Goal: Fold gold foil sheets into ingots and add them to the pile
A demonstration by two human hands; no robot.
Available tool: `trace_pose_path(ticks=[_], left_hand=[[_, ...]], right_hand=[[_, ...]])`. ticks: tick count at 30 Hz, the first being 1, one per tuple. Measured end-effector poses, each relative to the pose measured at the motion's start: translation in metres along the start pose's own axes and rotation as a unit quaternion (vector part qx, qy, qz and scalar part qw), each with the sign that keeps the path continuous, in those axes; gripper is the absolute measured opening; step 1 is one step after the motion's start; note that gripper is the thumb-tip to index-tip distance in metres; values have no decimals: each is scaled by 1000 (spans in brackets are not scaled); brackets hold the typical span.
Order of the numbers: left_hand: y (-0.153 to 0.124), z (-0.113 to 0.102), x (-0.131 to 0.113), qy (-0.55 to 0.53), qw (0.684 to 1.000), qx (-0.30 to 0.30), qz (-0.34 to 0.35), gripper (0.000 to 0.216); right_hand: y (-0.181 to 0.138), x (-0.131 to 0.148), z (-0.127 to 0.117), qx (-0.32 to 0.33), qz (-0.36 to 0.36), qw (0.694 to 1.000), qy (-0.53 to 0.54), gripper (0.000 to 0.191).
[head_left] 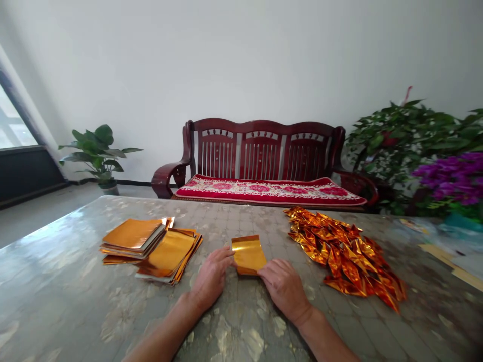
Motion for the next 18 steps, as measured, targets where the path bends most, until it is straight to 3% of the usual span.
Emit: trace_pose_path(ticks=[5, 8, 10, 15, 18], left_hand=[[0, 3, -27, 30, 999, 43, 17, 34], [2, 10, -30, 35, 997, 70, 25, 16], [2, 13, -28, 25, 997, 74, 23, 20], [-2, 14, -37, 7, 995, 84, 52, 25], [-5, 12, -45, 14, 994, 84, 73, 25]], right_hand=[[1, 8, 4, 30, 0, 999, -27, 13], [0, 8, 5, 36, 8, 999, -8, 13], [0, 5, 5, 47, 26, 998, 33, 14], [4, -36, -5, -1, 186, 975, 120, 24], [7, -70, -2, -9, 307, 948, 83, 55]])
Point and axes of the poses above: each hand's wrist, its own y-axis towards the middle knuckle, its own z-axis out of the palm, x = y × z, the point moved 10 cm from there along y, towards the middle knuckle, and after that the axes turned 13 degrees about z, right-handed, at the moved point
